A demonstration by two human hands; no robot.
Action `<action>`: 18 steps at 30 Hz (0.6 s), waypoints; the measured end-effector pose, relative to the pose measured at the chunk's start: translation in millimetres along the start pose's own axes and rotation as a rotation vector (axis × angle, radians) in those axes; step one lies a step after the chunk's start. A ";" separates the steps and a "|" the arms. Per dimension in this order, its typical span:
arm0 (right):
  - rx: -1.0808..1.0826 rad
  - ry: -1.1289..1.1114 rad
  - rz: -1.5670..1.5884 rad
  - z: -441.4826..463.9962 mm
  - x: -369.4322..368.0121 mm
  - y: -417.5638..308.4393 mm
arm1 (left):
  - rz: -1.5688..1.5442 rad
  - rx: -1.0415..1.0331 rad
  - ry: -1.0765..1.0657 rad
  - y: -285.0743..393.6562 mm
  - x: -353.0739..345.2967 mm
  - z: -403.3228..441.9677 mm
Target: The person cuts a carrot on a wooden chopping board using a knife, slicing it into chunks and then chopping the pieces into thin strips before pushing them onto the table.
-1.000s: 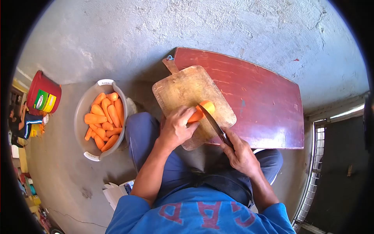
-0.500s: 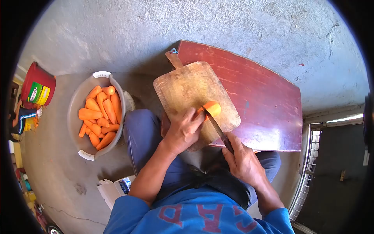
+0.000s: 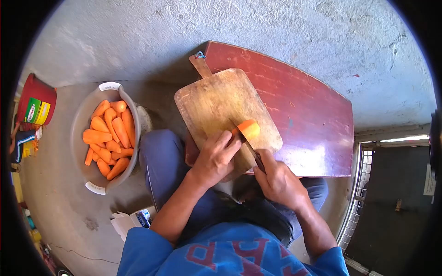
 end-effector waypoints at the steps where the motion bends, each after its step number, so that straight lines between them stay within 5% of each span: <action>1: 0.020 -0.009 -0.010 12.9 -8.6 10.7 | 0.003 -0.012 0.003 0.8 -1.0 0.9; 6: -0.010 0.024 0.198 22.0 -2.2 31.8 | -0.011 0.079 0.121 -1.7 6.1 5.5; 10: 0.206 0.154 0.232 11.6 14.7 12.6 | -0.009 0.145 0.085 -8.5 9.6 12.1; 13: -0.023 0.242 0.521 -5.9 16.4 35.8 | 0.029 0.190 0.046 -11.5 12.1 8.5; 18: -0.105 0.306 0.845 -30.2 23.3 56.4 | 0.083 0.161 0.035 -14.4 9.6 6.5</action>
Point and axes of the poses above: each hand's wrist, its own z-axis towards the middle knuckle, its own x-axis out of the back of the hand, y = z × x, the point moved 9 cm from there along z, towards the middle knuckle, and after that the axes turned 10 degrees about y, right-handed, at the moved point
